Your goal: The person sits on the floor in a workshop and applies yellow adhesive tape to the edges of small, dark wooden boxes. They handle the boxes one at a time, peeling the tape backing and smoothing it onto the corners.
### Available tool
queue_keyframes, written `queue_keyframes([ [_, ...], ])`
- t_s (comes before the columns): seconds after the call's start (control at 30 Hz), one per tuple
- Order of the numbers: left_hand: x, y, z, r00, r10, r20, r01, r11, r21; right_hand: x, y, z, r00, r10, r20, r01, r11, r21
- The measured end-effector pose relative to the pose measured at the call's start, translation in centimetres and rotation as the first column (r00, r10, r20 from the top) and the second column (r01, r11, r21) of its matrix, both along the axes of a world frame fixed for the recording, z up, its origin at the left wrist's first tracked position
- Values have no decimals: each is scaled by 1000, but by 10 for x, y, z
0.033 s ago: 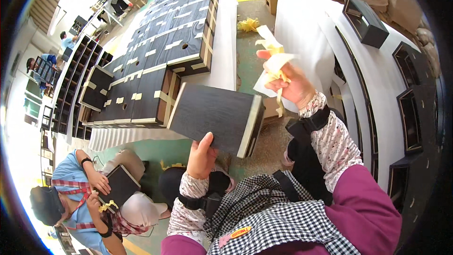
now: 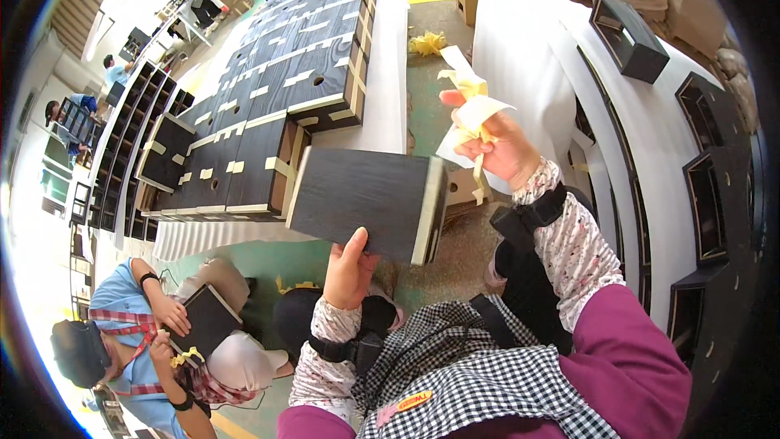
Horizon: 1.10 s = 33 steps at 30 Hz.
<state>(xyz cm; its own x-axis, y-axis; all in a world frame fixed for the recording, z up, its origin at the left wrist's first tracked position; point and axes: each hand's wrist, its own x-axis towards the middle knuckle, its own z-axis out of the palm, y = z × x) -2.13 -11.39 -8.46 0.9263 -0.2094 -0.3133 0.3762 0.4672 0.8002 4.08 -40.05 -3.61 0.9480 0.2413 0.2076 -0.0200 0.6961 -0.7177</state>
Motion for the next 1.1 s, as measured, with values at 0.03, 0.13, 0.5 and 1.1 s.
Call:
queue_keyframes([
  [0.03,2,2,-6,1000,-7,-5,6,999,-52,2,2,-1,1000,0,-9,0,1000,-18],
  [0.13,7,-5,-10,993,115,4,-114,988,-101,7,14,-11,999,39,-32,-38,999,31],
  [0.5,55,-40,-25,941,324,95,-296,927,-230,0,49,-17,992,78,-101,-103,957,-272],
  [1.1,32,-48,-8,948,-310,66,275,908,316,-1,64,-29,997,2,75,26,928,-371],
])
